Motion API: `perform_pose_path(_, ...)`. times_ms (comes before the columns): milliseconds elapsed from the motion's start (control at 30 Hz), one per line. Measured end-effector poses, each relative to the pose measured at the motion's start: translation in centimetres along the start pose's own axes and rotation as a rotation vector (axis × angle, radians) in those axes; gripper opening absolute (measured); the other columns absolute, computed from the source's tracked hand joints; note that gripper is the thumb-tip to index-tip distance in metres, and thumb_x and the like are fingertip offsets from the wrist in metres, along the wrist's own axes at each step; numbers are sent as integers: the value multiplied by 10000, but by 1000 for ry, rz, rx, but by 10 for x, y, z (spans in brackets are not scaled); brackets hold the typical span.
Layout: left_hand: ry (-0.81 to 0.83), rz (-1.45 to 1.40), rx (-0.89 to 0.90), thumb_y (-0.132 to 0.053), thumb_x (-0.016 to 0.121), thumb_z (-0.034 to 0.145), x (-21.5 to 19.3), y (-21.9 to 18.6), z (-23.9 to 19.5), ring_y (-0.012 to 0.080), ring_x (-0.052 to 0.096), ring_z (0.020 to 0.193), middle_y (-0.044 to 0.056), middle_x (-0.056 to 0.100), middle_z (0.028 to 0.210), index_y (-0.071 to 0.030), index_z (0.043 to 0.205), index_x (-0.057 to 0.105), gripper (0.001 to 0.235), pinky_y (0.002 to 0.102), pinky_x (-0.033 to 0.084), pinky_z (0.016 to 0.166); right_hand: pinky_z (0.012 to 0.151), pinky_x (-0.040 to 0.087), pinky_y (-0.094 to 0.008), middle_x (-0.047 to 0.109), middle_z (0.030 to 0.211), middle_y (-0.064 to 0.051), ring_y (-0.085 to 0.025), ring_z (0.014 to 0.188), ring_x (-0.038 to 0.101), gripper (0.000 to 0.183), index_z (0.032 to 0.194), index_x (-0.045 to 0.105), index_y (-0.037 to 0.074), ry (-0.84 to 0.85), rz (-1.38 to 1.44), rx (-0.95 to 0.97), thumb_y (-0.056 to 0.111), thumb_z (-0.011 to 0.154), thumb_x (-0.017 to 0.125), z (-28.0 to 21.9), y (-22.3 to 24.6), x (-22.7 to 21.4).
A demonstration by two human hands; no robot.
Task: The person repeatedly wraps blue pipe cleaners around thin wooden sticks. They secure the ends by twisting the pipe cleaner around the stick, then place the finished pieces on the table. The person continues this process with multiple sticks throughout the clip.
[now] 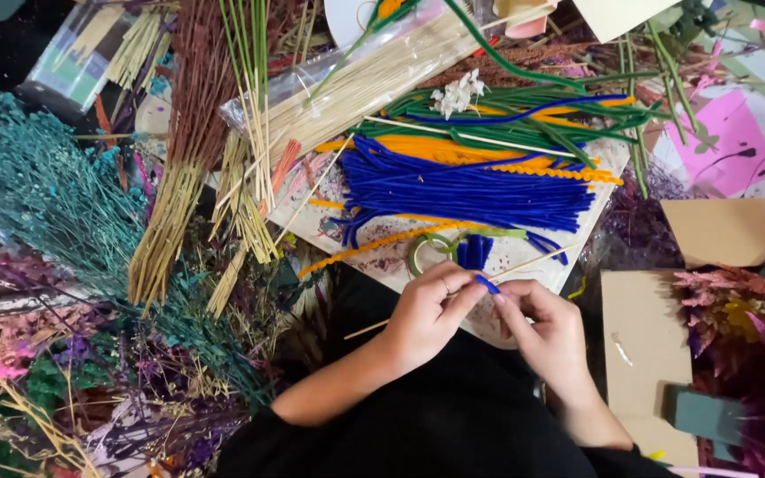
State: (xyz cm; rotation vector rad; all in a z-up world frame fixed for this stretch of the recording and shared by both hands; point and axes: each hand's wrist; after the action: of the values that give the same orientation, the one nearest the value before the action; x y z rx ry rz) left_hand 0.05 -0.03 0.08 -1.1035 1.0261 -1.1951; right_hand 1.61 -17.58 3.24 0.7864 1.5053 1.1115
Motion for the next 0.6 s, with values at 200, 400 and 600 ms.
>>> perform_pose_path(200, -18, 34, 81, -123, 731, 963, 1, -2, 3, 256, 669, 670, 89, 703, 839, -42, 977, 759, 87, 309, 542, 616, 530, 575, -274, 635, 469, -47, -109, 428, 598, 92, 928, 774, 58, -16, 12, -32, 8, 912, 698, -5, 4, -3)
perform_pose_path(400, -4, 58, 89, -132, 733, 959, 1, -7, 4, 243, 659, 651, 84, 676, 800, -51, 947, 750, 84, 305, 539, 593, 552, 586, -291, 673, 512, -56, -103, 435, 623, 80, 923, 764, 38, 2, 52, -28, 6, 909, 693, -7, -1, -8)
perform_pose_path(600, -13, 51, 132, -107, 725, 955, 2, -18, 3, 294, 694, 701, 86, 677, 790, -39, 907, 732, 84, 318, 580, 647, 508, 567, -275, 686, 535, -63, -93, 413, 621, 87, 920, 750, 4, 55, 153, -30, -22, 915, 667, -10, -5, -13)
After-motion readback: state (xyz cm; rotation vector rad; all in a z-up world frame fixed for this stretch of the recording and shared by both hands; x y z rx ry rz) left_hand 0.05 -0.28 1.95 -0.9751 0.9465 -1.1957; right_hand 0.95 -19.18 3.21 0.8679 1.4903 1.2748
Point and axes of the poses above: each hand's wrist, its own z-axis towards the middle knuckle, its own x-axis out of the palm, y = z × x
